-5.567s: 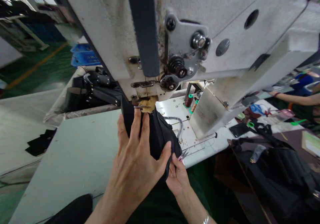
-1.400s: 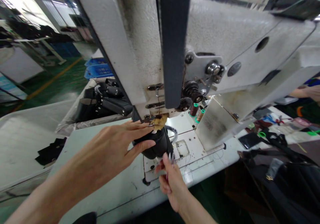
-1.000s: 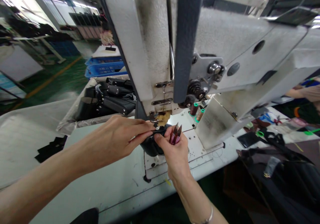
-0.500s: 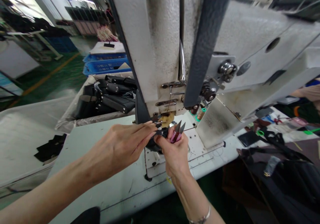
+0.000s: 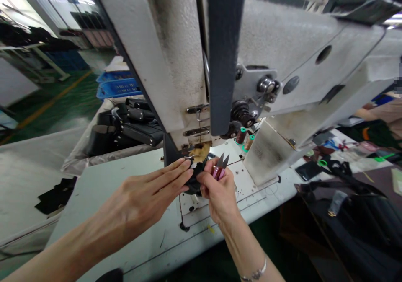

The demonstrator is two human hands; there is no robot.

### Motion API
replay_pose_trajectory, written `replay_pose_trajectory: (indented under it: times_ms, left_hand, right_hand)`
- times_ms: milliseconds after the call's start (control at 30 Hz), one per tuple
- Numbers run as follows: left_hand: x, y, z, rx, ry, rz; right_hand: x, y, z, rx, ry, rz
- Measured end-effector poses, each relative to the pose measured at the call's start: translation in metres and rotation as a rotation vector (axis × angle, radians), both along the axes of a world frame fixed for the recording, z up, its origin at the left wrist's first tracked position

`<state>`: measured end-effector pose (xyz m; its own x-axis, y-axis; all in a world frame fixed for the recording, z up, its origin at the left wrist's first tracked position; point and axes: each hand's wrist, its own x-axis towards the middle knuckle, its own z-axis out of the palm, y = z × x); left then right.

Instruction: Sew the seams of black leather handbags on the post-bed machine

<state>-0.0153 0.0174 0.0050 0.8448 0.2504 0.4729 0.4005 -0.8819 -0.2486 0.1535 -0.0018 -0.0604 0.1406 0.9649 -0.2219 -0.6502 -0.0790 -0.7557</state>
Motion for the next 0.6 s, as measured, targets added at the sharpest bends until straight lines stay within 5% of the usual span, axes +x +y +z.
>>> replay_pose_trajectory:
  times_ms: [400,600]
  left_hand:
    - [-0.007,-0.010,-0.010,0.069,0.189,0.090]
    - [-0.014,-0.013,-0.028,0.075,0.182,0.154]
  right_hand:
    - [0.003,-0.016,-0.026,0.039,-0.001,-0.114]
    - [-0.002,-0.017,-0.035,0.008,-0.008,-0.079]
